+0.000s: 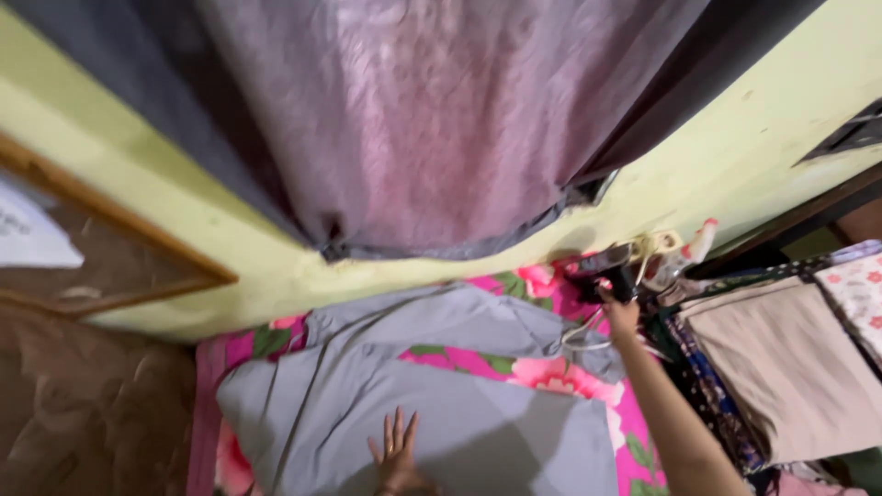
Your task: Ironing a pair of grey pants on a bed surface.
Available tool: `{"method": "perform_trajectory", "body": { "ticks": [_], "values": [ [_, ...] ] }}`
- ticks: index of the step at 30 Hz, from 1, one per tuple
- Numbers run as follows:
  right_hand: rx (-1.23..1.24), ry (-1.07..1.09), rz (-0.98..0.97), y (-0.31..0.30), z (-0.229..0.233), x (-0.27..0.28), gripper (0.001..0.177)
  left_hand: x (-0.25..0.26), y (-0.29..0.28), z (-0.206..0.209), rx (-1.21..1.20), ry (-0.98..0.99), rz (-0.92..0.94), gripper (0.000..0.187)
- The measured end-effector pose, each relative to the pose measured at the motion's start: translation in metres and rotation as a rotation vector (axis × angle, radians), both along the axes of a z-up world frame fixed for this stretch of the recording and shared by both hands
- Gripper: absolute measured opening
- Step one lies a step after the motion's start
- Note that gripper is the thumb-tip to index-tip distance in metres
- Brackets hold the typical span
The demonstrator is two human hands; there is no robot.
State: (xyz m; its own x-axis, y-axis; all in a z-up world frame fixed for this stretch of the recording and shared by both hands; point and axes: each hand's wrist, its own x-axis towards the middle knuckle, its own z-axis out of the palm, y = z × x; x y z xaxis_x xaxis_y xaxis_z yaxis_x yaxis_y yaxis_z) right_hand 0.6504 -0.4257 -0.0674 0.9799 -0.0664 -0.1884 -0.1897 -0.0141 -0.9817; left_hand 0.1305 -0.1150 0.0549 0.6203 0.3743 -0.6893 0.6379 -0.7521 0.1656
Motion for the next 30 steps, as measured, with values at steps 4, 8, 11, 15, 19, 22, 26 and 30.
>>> {"method": "perform_trajectory", "body": {
  "ticks": [4, 8, 11, 15, 19, 22, 26, 30],
  "values": [
    [-0.099, -0.055, 0.109, 0.015, 0.074, -0.067, 0.04, -0.014, 0.009, -0.056, -0.057, -0.121, 0.06, 0.142],
    [-0.915, -0.712, 0.355, -0.019, -0.088, -0.167, 0.056, -0.029, 0.036, -0.091, -0.171, -0.403, 0.264, 0.092],
    [-1.16, -0.873, 0.791, 0.047, -0.034, -0.244, 0.069, -0.056, 0.067, -0.088, -0.129, -0.798, 0.395, 0.064],
    [-1.069, -0.989, 0.598, 0.109, 0.04, -0.307, 0.065, -0.088, 0.113, -0.004, 0.189, -1.16, 0.462, 0.053],
    [-0.71, -0.533, 1.111, 0.031, -0.056, -0.256, 0.034, -0.128, 0.155, 0.014, 0.522, -0.995, 0.591, 0.067],
    [-1.035, -0.348, 1.461, -0.067, -0.007, -0.223, 0.041, -0.157, 0.191, -0.033, 0.68, -0.915, 0.752, 0.086],
    [-1.811, 0.214, 1.183, -0.15, 0.001, -0.186, 0.039, -0.166, 0.215, -0.105, 0.157, -0.96, 0.925, 0.107],
    [-1.691, 0.083, 0.866, -0.085, 0.033, -0.235, 0.042, -0.147, 0.214, -0.145, 0.07, -1.103, 1.023, 0.113]
  ]
}}
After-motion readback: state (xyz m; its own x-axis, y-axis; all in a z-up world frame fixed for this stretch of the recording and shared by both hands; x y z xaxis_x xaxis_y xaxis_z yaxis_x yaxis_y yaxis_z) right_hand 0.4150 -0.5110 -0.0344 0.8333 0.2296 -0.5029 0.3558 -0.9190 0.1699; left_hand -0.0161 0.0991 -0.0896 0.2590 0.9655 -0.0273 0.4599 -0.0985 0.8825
